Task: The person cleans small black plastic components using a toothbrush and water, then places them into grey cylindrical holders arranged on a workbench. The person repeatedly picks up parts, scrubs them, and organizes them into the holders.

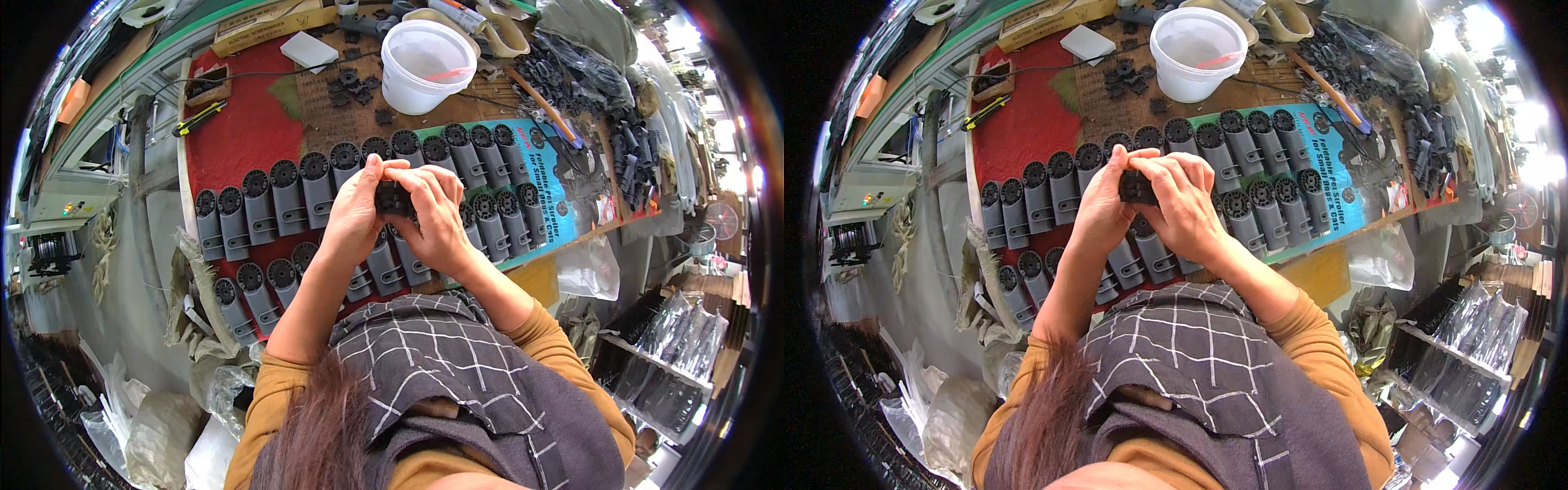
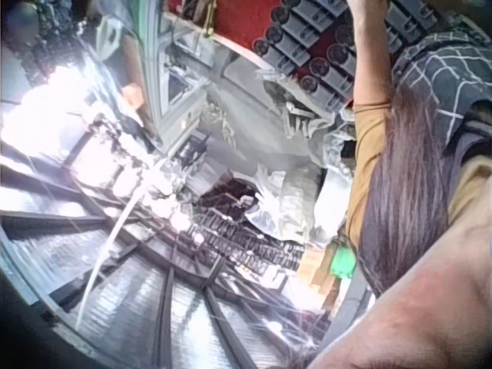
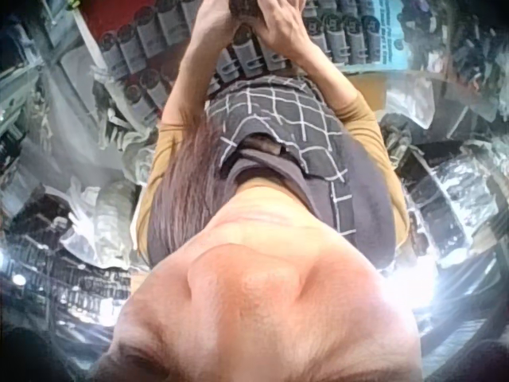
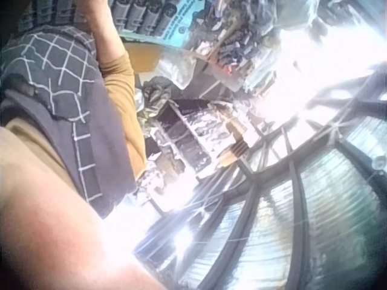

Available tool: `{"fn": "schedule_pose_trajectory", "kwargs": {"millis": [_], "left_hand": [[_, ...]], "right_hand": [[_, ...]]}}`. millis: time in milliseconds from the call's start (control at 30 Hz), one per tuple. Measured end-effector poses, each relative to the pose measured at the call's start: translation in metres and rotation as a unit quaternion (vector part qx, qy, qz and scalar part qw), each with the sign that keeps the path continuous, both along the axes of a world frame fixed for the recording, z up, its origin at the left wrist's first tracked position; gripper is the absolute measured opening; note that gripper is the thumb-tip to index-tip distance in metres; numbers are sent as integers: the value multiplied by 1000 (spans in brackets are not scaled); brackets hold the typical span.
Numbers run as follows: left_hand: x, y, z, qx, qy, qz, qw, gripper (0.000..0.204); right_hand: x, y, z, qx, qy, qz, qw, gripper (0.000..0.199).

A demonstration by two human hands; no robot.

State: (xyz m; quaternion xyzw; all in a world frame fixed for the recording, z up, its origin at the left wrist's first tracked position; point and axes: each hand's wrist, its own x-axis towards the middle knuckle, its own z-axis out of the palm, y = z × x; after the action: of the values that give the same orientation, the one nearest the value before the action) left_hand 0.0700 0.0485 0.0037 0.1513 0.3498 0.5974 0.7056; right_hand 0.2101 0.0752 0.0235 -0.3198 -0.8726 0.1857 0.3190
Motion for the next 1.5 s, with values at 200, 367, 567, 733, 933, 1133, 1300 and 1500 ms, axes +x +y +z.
{"fn": "schedule_pose_trajectory", "kwargs": {"millis": [200, 367, 567, 733, 933, 1133, 1300, 1500], "left_hand": [[-2, -23, 3, -10, 37, 8, 999, 59], [-7, -28, -2, -20, 14, 8, 1000, 48], [7, -33, 6, 39, 116, 30, 992, 64], [22, -26, 11, -9, 59, 78, 995, 46], [24, -26, 13, 9, 144, 36, 989, 37], [27, -29, 17, 25, 148, 64, 987, 33], [23, -28, 14, 48, 99, 27, 994, 47], [13, -29, 10, 41, 156, 32, 986, 48]], "right_hand": [[-4, -15, 11, 70, -44, 6, 997, 49], [-2, -24, 9, 91, -68, 2, 993, 42], [5, -37, 7, 129, -20, -59, 990, 73], [12, -45, 8, 140, -61, -106, 982, 56], [20, -47, 6, 175, -111, -177, 962, 55], [9, -56, 4, 202, -120, -150, 960, 63], [5, -50, 8, 197, -67, -106, 972, 58], [9, -40, 8, 146, -11, -81, 986, 63]]}}
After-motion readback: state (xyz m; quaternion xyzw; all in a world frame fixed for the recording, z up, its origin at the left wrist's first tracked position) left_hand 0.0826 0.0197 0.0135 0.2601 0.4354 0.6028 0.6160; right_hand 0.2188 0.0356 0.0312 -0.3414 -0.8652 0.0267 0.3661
